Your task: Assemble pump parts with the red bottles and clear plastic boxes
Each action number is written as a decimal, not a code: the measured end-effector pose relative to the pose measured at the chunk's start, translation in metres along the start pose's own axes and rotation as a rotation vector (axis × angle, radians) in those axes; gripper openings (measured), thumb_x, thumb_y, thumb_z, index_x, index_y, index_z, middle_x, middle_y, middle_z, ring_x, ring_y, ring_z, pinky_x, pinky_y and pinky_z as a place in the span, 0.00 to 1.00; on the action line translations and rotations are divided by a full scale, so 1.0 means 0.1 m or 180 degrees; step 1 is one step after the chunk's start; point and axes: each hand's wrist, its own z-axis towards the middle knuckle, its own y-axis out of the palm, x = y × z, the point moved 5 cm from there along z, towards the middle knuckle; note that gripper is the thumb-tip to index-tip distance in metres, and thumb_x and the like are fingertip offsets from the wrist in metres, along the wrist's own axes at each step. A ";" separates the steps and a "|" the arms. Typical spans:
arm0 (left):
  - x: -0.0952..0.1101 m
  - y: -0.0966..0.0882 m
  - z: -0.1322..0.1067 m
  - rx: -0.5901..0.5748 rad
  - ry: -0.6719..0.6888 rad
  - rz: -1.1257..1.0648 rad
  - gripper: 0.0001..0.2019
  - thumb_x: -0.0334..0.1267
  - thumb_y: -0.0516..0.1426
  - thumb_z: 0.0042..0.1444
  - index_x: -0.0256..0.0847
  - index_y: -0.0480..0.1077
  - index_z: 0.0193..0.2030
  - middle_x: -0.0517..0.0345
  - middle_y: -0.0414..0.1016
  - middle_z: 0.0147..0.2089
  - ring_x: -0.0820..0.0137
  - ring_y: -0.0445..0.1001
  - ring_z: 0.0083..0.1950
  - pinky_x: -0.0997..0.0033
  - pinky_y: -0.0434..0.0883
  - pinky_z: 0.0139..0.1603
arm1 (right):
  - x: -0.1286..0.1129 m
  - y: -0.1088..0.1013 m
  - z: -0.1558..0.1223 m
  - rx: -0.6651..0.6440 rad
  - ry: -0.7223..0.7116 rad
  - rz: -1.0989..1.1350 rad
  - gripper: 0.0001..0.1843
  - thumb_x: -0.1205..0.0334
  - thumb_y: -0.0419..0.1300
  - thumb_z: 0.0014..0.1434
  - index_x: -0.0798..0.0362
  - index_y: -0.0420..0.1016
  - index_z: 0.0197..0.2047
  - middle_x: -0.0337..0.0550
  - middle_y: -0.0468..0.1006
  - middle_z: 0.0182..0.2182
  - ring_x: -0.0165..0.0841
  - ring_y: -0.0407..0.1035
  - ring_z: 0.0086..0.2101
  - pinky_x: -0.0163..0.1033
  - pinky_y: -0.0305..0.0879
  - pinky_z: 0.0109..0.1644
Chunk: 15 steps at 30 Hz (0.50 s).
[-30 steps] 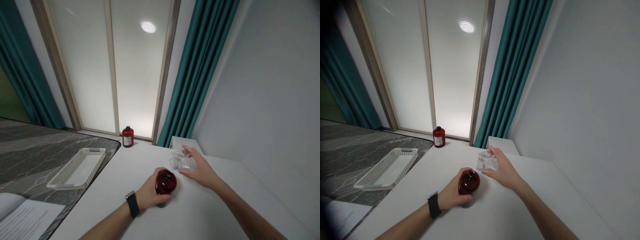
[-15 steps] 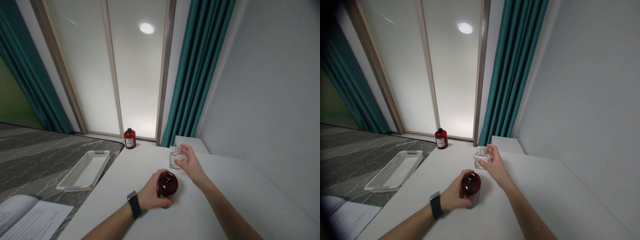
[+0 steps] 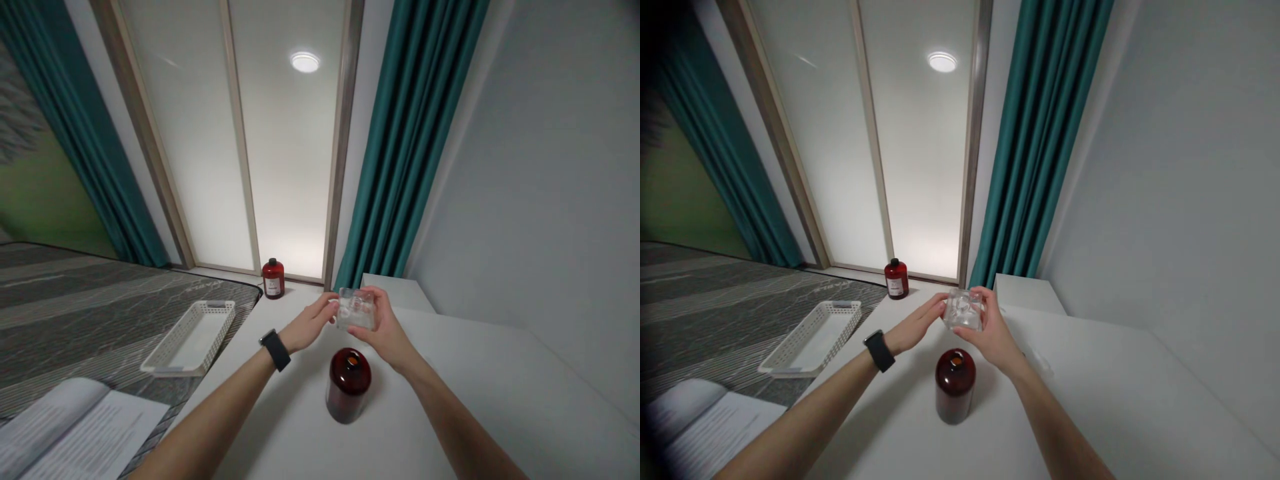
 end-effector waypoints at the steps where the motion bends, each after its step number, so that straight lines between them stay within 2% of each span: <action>1: 0.00 0.01 0.02 -0.0048 -0.0039 -0.0124 0.22 0.53 0.48 0.67 0.40 0.66 0.58 0.54 0.74 0.45 0.63 0.71 0.46 0.62 0.67 0.50 | 0.01 0.00 0.00 -0.0013 -0.0028 -0.0022 0.35 0.52 0.67 0.53 0.41 0.50 0.57 0.48 0.63 0.56 0.41 0.69 0.53 0.50 0.70 0.56; 4: -0.02 0.07 0.04 -0.0033 -0.0157 -0.0509 0.22 0.52 0.52 0.65 0.38 0.66 0.58 0.53 0.74 0.46 0.64 0.70 0.44 0.65 0.68 0.44 | 0.05 0.00 -0.01 -0.0032 -0.0053 -0.0125 0.36 0.52 0.68 0.53 0.41 0.50 0.58 0.51 0.58 0.61 0.42 0.66 0.57 0.52 0.67 0.60; 7: -0.03 0.13 0.03 0.0014 -0.0129 -0.0822 0.22 0.52 0.55 0.64 0.37 0.66 0.55 0.53 0.73 0.44 0.64 0.71 0.44 0.64 0.68 0.45 | 0.07 -0.02 -0.03 -0.0083 -0.0023 -0.0326 0.37 0.53 0.68 0.53 0.42 0.52 0.59 0.53 0.54 0.64 0.44 0.61 0.62 0.55 0.61 0.64; 12: -0.06 0.10 0.00 0.0173 0.0014 -0.1073 0.26 0.54 0.58 0.61 0.37 0.63 0.58 0.55 0.71 0.42 0.64 0.71 0.44 0.63 0.69 0.46 | -0.01 -0.11 -0.10 -0.0285 -0.0176 -0.0796 0.36 0.50 0.64 0.58 0.41 0.54 0.66 0.50 0.50 0.68 0.46 0.45 0.70 0.59 0.48 0.70; 13: -0.07 0.09 -0.01 0.0204 0.0054 -0.1057 0.28 0.54 0.59 0.60 0.37 0.61 0.59 0.55 0.71 0.42 0.64 0.71 0.44 0.63 0.70 0.46 | -0.01 -0.14 -0.12 -0.0262 -0.0172 -0.0780 0.35 0.49 0.62 0.60 0.40 0.54 0.66 0.50 0.49 0.68 0.46 0.44 0.70 0.59 0.47 0.71; 15: -0.06 0.06 -0.03 0.0267 0.0168 -0.0962 0.30 0.54 0.60 0.60 0.38 0.59 0.62 0.53 0.70 0.44 0.64 0.72 0.44 0.62 0.70 0.47 | 0.02 -0.21 -0.15 -0.0093 -0.0060 -0.0596 0.32 0.47 0.58 0.63 0.41 0.53 0.67 0.51 0.51 0.68 0.45 0.50 0.68 0.59 0.51 0.69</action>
